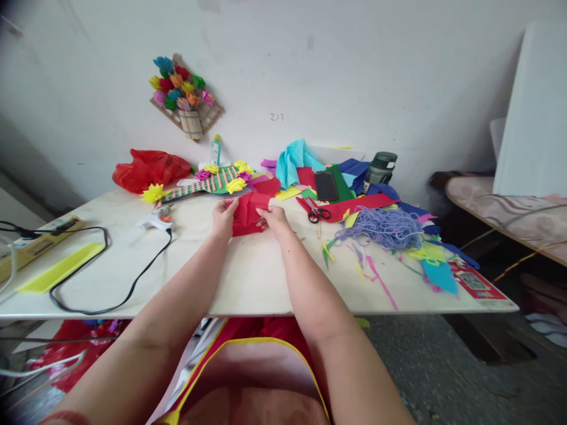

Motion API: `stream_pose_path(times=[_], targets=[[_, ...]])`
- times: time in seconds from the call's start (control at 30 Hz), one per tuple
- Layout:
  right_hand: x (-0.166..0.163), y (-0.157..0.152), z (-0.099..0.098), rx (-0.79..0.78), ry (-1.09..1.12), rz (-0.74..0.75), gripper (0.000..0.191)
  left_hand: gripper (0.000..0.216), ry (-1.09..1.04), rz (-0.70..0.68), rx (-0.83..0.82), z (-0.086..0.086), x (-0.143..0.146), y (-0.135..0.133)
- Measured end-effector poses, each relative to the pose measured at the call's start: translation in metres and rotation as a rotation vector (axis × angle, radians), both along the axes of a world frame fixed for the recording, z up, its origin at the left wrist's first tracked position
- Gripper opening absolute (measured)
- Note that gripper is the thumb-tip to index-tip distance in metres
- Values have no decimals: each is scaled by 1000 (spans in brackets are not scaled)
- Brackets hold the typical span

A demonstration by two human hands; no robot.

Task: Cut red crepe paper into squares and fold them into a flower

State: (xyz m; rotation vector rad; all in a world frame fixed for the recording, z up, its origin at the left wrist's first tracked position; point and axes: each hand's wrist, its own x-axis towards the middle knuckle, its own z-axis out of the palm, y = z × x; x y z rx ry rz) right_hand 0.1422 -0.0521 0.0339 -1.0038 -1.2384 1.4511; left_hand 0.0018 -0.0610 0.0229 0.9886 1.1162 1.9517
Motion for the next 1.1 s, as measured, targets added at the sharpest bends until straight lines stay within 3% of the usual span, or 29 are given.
stream_pose_path(times=[0.33, 0.47, 0.7, 0.93, 1.1], targets=[[12, -7, 12, 67, -155, 133, 12, 41, 72, -276, -89, -1, -16, -3], [14, -2, 8, 72, -173, 141, 11, 39, 115, -242, -126, -3, -16, -1], [16, 6, 4, 87, -73, 18, 16, 34, 76, -281, -93, -4, -11, 1], [23, 8, 2, 111, -117, 138, 17, 25, 70, -336, -163, 0, -14, -4], [26, 11, -1, 109, -103, 142, 14, 28, 93, -388, -142, 0, -14, -5]])
